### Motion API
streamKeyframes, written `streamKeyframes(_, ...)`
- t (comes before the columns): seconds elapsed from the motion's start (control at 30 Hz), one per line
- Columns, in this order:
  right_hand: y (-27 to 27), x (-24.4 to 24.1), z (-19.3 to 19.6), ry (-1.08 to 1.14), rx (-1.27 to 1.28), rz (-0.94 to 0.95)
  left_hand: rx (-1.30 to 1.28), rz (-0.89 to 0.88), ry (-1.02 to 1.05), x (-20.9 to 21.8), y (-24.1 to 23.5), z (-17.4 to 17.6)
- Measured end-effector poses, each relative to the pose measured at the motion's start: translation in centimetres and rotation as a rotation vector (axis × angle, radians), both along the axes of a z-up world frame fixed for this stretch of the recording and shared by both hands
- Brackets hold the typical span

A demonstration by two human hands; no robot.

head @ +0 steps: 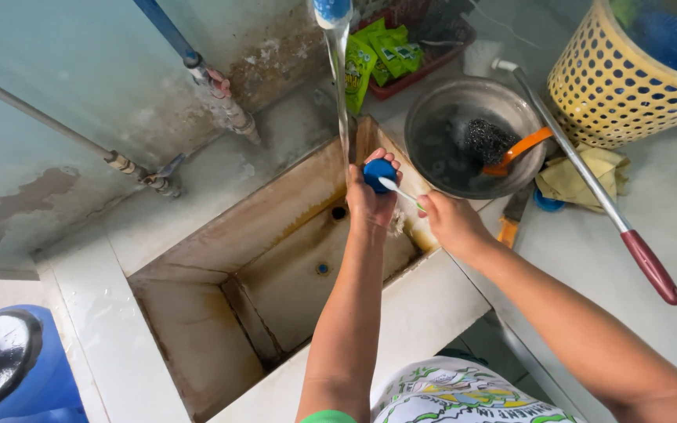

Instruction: Cleaning and rinsing large plastic water jugs in a service sink.

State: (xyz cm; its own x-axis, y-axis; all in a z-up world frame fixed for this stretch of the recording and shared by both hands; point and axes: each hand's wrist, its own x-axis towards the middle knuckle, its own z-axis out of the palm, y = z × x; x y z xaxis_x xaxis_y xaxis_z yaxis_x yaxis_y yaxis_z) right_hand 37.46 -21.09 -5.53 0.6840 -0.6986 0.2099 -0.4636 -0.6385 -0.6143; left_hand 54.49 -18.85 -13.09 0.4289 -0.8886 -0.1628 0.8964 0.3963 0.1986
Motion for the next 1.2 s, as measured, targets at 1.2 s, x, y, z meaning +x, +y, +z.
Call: streamKeyframes(1.2, -10.0, -3.6, 3.7, 0.741, -0.023, -0.107, 0.709, -0.035, -0.168, 4.1, 5.3, -8.2)
